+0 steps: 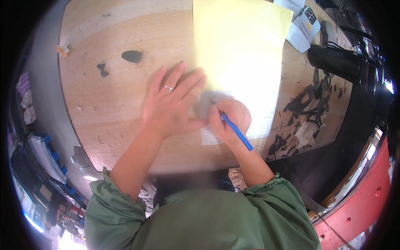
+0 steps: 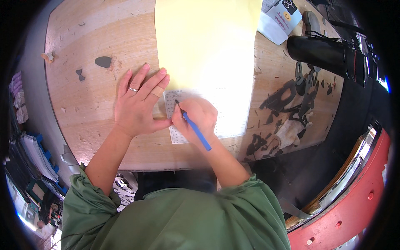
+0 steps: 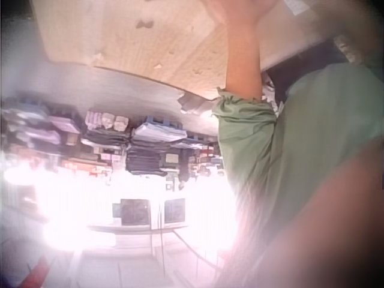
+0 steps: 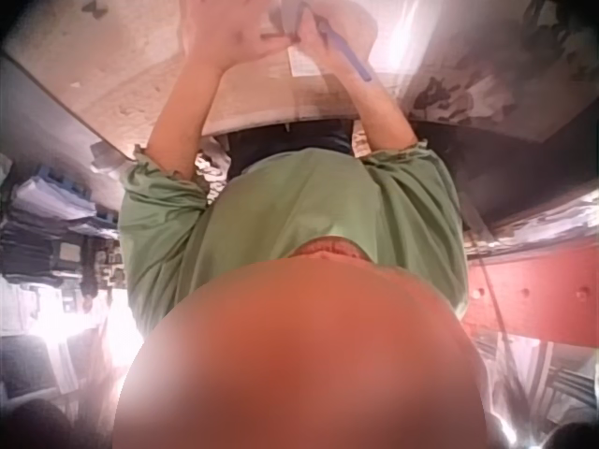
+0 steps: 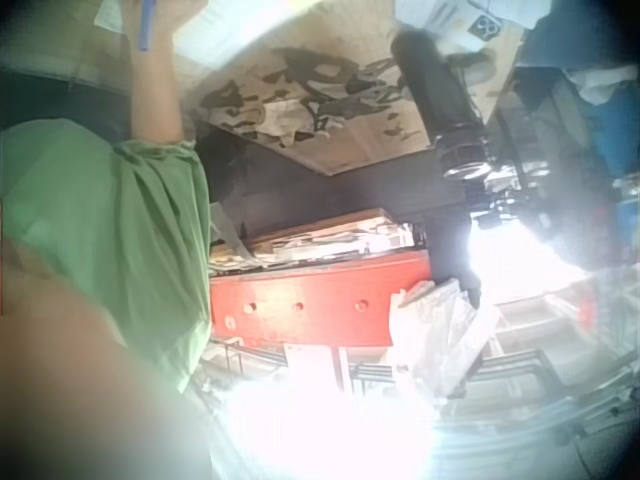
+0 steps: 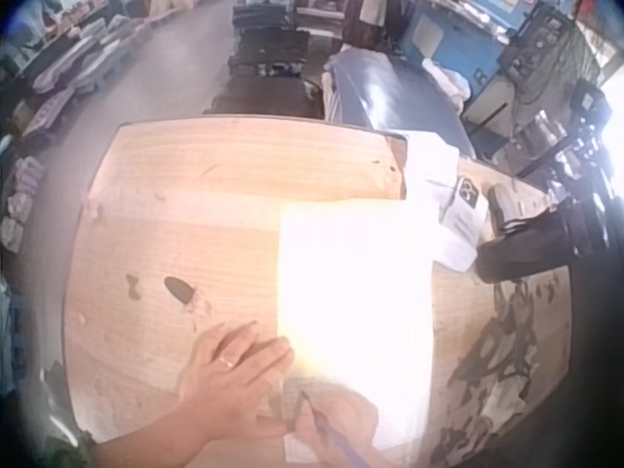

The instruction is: The person writes on a yellow notepad, then uses a hydraulic cutting machine to cut multiple dark material pieces from a large sheet. They remove the cut pieces, place them on a table, and use a sanding block to smooth the edges of one piece.

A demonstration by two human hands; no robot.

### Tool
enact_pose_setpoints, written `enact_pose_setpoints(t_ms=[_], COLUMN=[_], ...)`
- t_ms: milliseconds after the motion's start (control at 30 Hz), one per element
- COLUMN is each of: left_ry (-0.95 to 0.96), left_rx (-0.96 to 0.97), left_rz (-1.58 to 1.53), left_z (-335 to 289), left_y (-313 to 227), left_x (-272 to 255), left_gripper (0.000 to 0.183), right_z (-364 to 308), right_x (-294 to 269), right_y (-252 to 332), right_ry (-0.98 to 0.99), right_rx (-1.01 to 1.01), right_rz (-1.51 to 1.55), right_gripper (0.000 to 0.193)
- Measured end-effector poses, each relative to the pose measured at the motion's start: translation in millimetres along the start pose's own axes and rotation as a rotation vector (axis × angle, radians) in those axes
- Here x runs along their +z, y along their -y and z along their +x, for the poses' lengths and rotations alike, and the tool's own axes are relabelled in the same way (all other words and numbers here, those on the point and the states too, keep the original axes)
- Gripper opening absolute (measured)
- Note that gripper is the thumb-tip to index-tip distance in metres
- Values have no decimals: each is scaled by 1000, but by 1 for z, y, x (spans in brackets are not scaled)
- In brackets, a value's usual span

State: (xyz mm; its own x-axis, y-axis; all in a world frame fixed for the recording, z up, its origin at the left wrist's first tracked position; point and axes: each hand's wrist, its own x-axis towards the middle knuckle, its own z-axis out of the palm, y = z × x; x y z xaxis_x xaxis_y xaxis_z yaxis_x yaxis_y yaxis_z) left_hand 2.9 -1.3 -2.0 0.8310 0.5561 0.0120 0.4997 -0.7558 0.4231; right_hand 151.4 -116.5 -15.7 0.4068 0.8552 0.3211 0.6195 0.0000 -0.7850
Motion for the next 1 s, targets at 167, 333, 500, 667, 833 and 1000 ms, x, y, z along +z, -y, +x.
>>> enact_pose_setpoints(t_ms=[167,333,500,667,833,1000], left_ry=[0,4,9,10,11,16], left_rx=[2,-3,-7,-4,-3,-7], left_rz=[-8,-5,1,-7,-2,4], left_z=[0,0,0,0,0,0], left_y=[0,0,0,0,-1,-1], left_x=[0,0,0,0,0,-1], left_gripper=[87,87,88,88,87,87], right_z=[1,1,1,1,0,-1], right_x=[0,-1,-1,0,0,-1], right_y=[0,0,0,0,0,2], right_ry=[14,7,9,-4,-8,-15], right_rx=[-15,-10,-15,-23,-42,7], right_rz=[13,18,26,26,17,-26], right_gripper=[17,17,17,16,17,17])
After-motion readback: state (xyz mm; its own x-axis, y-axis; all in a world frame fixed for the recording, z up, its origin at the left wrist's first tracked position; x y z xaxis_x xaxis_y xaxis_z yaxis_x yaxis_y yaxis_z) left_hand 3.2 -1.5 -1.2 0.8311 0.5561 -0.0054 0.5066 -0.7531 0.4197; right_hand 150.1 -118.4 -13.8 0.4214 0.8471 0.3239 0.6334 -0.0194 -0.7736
